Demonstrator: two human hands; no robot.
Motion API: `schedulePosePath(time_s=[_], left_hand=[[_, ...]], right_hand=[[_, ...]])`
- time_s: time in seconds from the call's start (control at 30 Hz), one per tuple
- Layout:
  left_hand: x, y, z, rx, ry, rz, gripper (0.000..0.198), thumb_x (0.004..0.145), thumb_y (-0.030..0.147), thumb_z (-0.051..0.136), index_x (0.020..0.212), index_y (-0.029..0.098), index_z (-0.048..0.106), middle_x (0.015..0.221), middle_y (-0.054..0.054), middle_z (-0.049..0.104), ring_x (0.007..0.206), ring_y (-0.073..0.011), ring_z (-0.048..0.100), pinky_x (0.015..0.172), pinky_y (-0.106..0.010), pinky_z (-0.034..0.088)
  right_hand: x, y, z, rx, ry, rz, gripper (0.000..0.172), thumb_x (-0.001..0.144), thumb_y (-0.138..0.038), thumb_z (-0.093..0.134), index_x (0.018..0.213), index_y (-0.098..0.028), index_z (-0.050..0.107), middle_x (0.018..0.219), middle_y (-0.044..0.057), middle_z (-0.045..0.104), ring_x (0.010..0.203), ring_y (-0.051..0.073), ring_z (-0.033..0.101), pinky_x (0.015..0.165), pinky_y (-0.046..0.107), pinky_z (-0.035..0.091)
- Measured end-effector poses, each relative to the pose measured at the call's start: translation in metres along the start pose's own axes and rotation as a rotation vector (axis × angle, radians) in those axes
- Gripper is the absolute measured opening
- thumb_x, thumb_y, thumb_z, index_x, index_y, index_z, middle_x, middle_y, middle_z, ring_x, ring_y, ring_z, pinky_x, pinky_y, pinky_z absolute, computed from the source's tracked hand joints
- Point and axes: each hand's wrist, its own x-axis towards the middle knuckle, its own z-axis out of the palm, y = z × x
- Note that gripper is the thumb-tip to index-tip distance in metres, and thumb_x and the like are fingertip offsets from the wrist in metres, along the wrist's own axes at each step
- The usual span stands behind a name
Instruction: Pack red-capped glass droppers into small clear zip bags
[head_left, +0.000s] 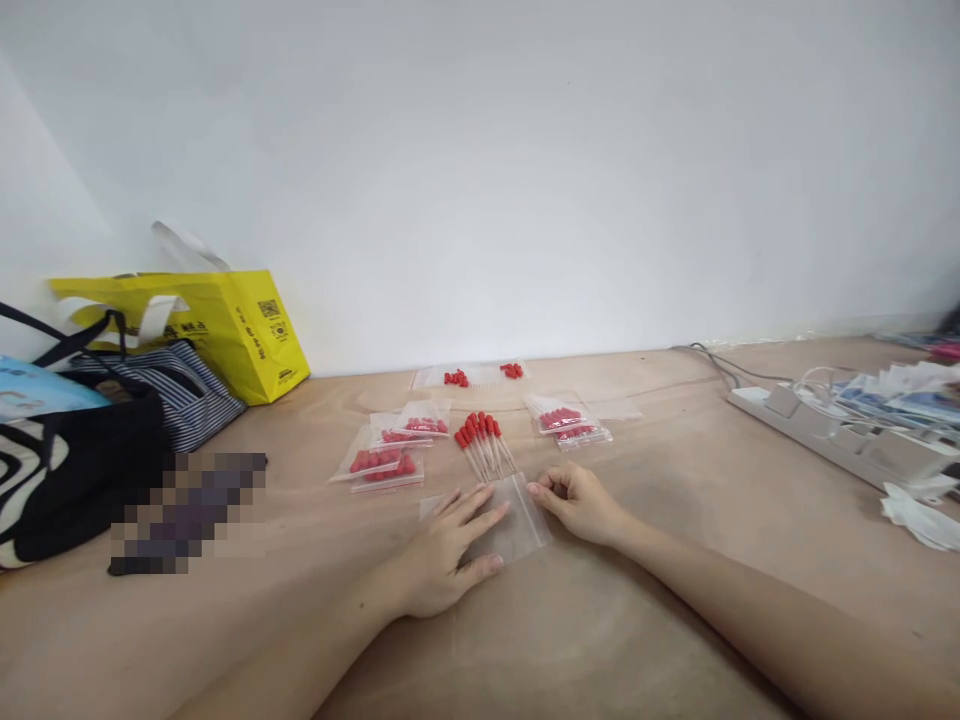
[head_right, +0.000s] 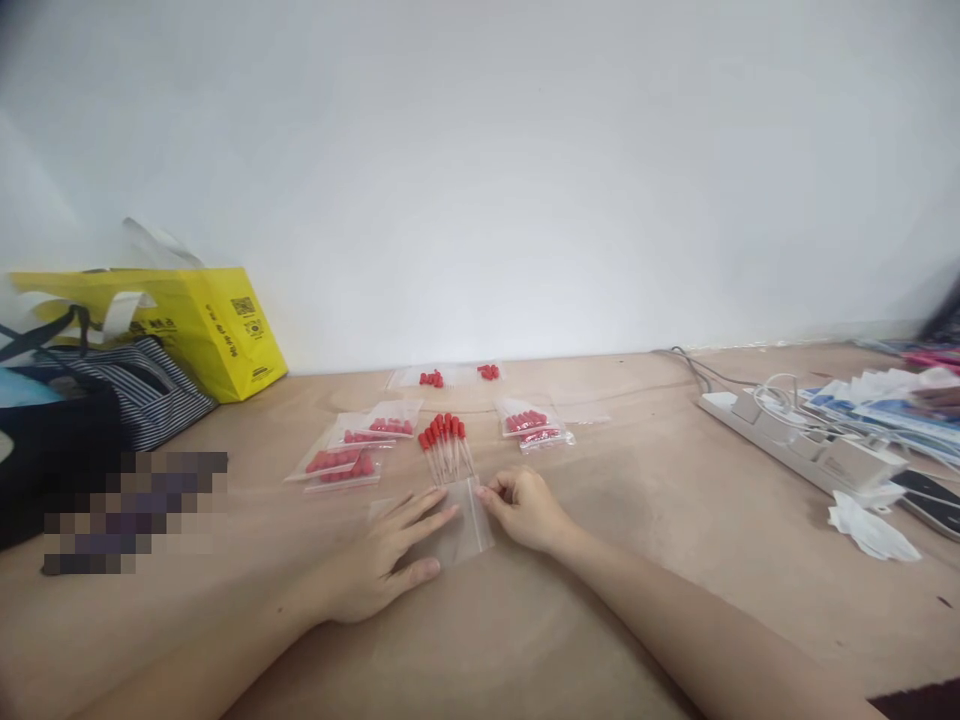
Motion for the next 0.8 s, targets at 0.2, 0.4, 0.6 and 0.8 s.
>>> schedulePosePath(time_s=[0.2,0.4,0.6,0.8], left_hand=[[-0.004,-0.003,-0.001,0.013,-0.010,0.004,0.050,0.089,0.044,0.039,0.135,0.026,0.028,0.143,-0.007,0.021,0.131,-0.0240,0.018,0.105,-0.048,0.017],[-0.005,-0.004,-0.002,0.021,-0.023,-0.024,0.052,0.089,0.044,0.039,0.135,0.023,0.028,0.144,-0.009,0.019,0.131,-0.0238,0.017,0.105,-0.048,0.018],[-0.006,-0.003,-0.005,0.000,-0.024,-0.039,0.055,0.089,0.044,0.040,0.137,0.027,0.022,0.145,-0.006,0.015,0.132,-0.0237,0.015,0.105,-0.048,0.018],[-0.009,-0.003,-0.006,-0.086,0.085,-0.103,0.066,0.087,0.048,0.041,0.140,0.025,0.009,0.146,-0.008,0.011,0.131,-0.0267,0.016,0.103,-0.047,0.025]], right_hand=[[-0.004,-0.002,0.000,0.030,0.009,-0.202,0.019,0.078,-0.034,0.055,0.071,-0.018,0.061,0.070,0.003,0.057,0.073,0.015,0.051,0.069,0.027,0.041],[-0.003,-0.004,-0.010,-0.049,-0.196,-0.601,0.026,0.083,-0.037,0.048,0.083,-0.017,0.065,0.087,0.008,0.061,0.086,0.018,0.053,0.080,0.033,0.041],[-0.001,-0.004,-0.011,-0.041,-0.384,-0.728,0.049,0.078,-0.047,0.053,0.112,-0.013,0.057,0.112,0.014,0.057,0.109,0.022,0.049,0.095,0.036,0.034],[0.000,-0.007,-0.011,-0.143,-0.431,-0.700,0.050,0.072,-0.054,0.056,0.109,-0.021,0.061,0.140,0.012,0.030,0.123,0.026,0.035,0.098,0.038,0.027]])
